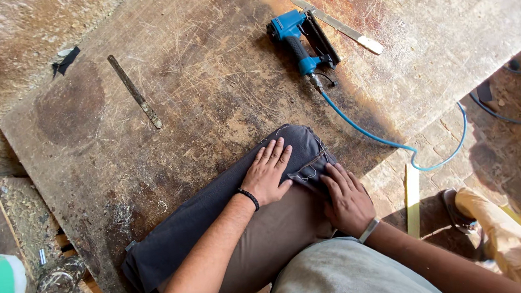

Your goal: The person wraps a rectangular cushion with brown fabric, folds and smooths the edges, and secures the fabric using a pneumatic staple gun. The person repeatedly adjusts the fabric and staples it to the cushion base.

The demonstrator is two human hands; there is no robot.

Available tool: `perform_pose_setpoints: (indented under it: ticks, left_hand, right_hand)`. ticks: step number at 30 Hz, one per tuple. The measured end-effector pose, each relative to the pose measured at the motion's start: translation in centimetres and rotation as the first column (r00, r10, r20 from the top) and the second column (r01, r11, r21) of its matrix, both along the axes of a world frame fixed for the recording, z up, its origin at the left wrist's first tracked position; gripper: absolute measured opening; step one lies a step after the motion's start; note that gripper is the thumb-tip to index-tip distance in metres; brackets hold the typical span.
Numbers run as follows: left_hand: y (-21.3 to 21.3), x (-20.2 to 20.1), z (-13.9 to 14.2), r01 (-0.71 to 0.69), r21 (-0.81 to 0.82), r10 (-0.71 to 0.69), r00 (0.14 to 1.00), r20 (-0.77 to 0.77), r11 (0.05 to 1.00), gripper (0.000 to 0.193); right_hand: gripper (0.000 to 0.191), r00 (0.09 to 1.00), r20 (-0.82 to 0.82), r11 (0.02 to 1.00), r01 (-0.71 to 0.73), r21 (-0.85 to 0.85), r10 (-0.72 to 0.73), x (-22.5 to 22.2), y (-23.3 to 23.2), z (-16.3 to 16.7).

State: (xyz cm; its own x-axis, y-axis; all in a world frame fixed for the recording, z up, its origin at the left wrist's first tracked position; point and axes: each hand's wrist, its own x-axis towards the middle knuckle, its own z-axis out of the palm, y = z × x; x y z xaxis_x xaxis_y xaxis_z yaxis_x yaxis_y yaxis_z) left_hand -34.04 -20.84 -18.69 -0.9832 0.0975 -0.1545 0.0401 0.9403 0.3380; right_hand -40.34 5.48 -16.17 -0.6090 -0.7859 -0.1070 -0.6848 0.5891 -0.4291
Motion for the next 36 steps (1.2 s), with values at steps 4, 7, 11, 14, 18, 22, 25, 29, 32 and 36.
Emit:
perform_pose_setpoints:
  ticks: [4,7,11,14,18,22,25,29,32,36]
  left_hand:
    - [0.5,-0.2,-0.8,-0.020,-0.059,0.019,1.000,-0.017,0.998,0.081]
    - [1.2,-0.4,-2.2,-0.047,-0.102,0.034,0.991,-0.127,0.994,0.073]
    - [1.0,-0.5,-3.1,-0.057,-0.136,0.021,0.967,-0.256,0.989,0.063]
    - [0.0,-0.7,-3.1,-0.043,-0.179,-0.026,0.930,-0.366,0.983,0.053]
    - [-1.1,-1.2,-2.1,0.011,-0.127,-0.058,0.927,-0.372,0.992,0.053]
    - [-1.3,-1.7,-1.5,0.031,-0.144,-0.084,0.923,-0.376,0.989,0.057]
    - [-0.7,-2.7,-1.7,-0.059,-0.204,-0.020,0.932,-0.361,0.977,0.047]
    - [-0.5,-5.5,-2.1,-0.233,-0.054,0.210,0.940,-0.268,0.971,0.037]
    - [-1.1,-7.8,-1.6,-0.295,0.046,0.296,0.955,-0.006,0.954,0.028]
    - [-2.5,-10.1,-0.8,-0.322,0.094,0.285,0.917,0.281,0.942,0.022]
  right_hand:
    - [0.052,0.986,0.019,0.985,0.166,0.038,-0.167,0.4,5.0,-2.4]
    - [0.037,0.847,0.189,0.854,0.438,0.280,-0.497,-0.7,6.4,-4.0]
    - [0.041,0.807,0.246,0.826,0.442,0.351,-0.537,-2.0,5.3,-3.4]
    - [0.071,0.955,0.185,0.971,0.238,-0.015,-0.231,-2.1,3.4,-0.3]
    - [0.119,0.999,0.009,0.999,-0.044,-0.003,0.044,-2.2,-3.6,2.3]
    - [0.112,0.993,0.111,0.997,0.019,0.078,-0.027,-5.0,-9.3,0.9]
    - [0.092,0.993,0.099,0.997,0.071,-0.009,-0.070,-6.8,-10.4,-1.0]
    - [0.066,0.992,0.091,0.996,0.089,0.009,-0.089,-8.4,-10.8,-2.6]
    - [0.052,0.966,0.196,0.973,0.129,0.189,-0.166,-9.6,-11.6,-2.8]
    - [0.044,0.937,0.273,0.951,0.140,0.275,-0.217,-11.3,-12.8,-2.6]
